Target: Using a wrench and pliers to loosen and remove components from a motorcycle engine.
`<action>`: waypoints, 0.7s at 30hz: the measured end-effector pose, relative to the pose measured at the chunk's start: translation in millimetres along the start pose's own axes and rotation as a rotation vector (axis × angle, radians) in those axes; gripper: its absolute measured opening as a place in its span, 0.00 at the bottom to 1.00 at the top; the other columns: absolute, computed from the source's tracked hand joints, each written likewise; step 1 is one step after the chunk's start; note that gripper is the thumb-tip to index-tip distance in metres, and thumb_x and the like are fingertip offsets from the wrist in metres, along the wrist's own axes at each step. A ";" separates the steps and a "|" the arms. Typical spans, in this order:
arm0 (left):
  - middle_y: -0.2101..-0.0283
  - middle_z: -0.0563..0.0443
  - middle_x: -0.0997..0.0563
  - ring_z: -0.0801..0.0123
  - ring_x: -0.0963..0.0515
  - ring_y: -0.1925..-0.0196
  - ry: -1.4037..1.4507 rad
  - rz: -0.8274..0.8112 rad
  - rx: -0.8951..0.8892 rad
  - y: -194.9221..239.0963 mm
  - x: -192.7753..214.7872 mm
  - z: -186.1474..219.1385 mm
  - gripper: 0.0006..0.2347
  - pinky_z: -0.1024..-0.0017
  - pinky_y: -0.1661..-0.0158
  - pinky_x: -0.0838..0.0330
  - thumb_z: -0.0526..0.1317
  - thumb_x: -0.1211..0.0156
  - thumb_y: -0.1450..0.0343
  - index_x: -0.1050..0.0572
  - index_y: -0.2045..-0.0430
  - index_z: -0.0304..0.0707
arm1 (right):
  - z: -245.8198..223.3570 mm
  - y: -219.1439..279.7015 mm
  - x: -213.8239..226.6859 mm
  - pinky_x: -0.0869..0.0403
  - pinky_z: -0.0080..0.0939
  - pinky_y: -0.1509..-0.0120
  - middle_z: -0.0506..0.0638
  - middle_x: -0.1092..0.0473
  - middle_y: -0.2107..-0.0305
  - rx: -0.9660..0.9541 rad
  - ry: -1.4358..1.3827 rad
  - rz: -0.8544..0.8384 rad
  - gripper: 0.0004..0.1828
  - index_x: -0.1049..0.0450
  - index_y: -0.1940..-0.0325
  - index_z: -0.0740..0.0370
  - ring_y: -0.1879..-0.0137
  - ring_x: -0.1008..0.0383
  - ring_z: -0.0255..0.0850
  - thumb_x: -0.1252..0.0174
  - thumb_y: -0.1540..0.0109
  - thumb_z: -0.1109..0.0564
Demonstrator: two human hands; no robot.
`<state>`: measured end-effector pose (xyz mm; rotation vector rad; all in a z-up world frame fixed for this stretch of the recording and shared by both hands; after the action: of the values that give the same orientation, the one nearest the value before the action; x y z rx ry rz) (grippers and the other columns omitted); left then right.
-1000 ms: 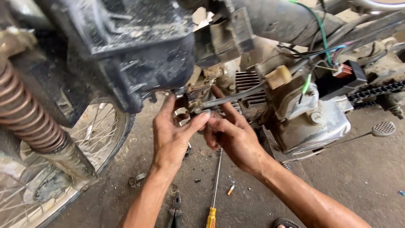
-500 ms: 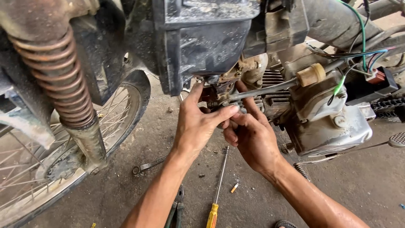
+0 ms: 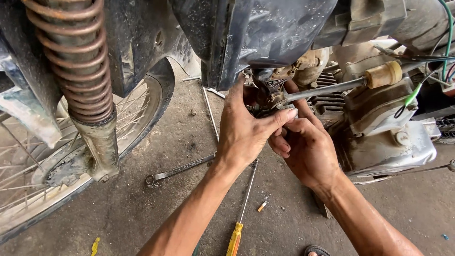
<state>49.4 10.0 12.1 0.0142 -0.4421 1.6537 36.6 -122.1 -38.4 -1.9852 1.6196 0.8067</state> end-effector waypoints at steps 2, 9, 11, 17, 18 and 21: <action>0.47 0.40 0.22 0.58 0.11 0.55 0.061 -0.055 0.047 1.2 -2.6 -5.5 0.33 0.68 0.53 0.16 0.55 0.31 0.41 0.33 0.46 0.37 | -0.6 -0.4 -1.4 0.41 0.34 0.73 0.51 0.38 0.79 -0.003 0.015 -0.017 0.44 0.47 0.19 0.51 0.78 0.43 0.37 0.56 0.41 0.66; 0.52 0.45 0.19 0.60 0.16 0.49 0.184 -0.092 -0.015 -2.0 -6.1 -5.3 0.30 0.67 0.51 0.15 0.53 0.31 0.41 0.32 0.49 0.38 | -0.5 -0.3 1.0 0.42 0.34 0.71 0.52 0.38 0.77 -0.029 -0.007 -0.025 0.43 0.47 0.19 0.48 0.77 0.43 0.37 0.54 0.41 0.65; 0.40 0.36 0.32 0.53 0.27 0.37 0.092 -0.084 0.054 -3.3 -6.9 -18.9 0.41 0.61 0.42 0.27 0.57 0.31 0.43 0.41 0.40 0.31 | -0.3 -0.2 0.0 0.42 0.33 0.72 0.54 0.35 0.76 -0.023 -0.004 -0.034 0.44 0.48 0.19 0.47 0.77 0.44 0.37 0.54 0.41 0.65; 0.44 0.40 0.24 0.52 0.15 0.44 0.330 -0.150 0.029 -2.3 -10.0 -6.8 0.30 0.62 0.47 0.12 0.49 0.29 0.39 0.34 0.46 0.37 | -2.1 -0.7 2.0 0.42 0.32 0.73 0.57 0.32 0.74 -0.021 0.000 -0.049 0.45 0.50 0.18 0.47 0.78 0.44 0.36 0.52 0.40 0.65; 0.50 0.44 0.22 0.57 0.17 0.45 0.269 -0.129 -0.025 -3.0 -8.8 -4.7 0.27 0.66 0.49 0.11 0.48 0.29 0.38 0.32 0.49 0.37 | -2.9 -0.5 1.5 0.42 0.32 0.74 0.57 0.32 0.74 -0.027 0.011 -0.044 0.45 0.50 0.18 0.47 0.78 0.44 0.36 0.53 0.41 0.65; 0.54 0.46 0.18 0.61 0.17 0.49 0.106 -0.060 -0.028 -5.4 -7.8 -10.5 0.28 0.64 0.46 0.20 0.55 0.31 0.41 0.29 0.53 0.38 | -4.8 1.1 3.9 0.44 0.32 0.74 0.55 0.31 0.73 -0.027 0.039 -0.021 0.42 0.49 0.19 0.48 0.78 0.44 0.35 0.45 0.37 0.59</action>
<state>58.3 6.1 1.8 -0.0800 -0.3809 1.5806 36.8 -128.4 -37.5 -2.0457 1.6146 0.7906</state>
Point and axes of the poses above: each hand's wrist, its own y-axis away from the middle knuckle, its own x-axis out of the back of the hand, z = x × y, the point moved 5 cm from there along -y, towards the middle knuckle
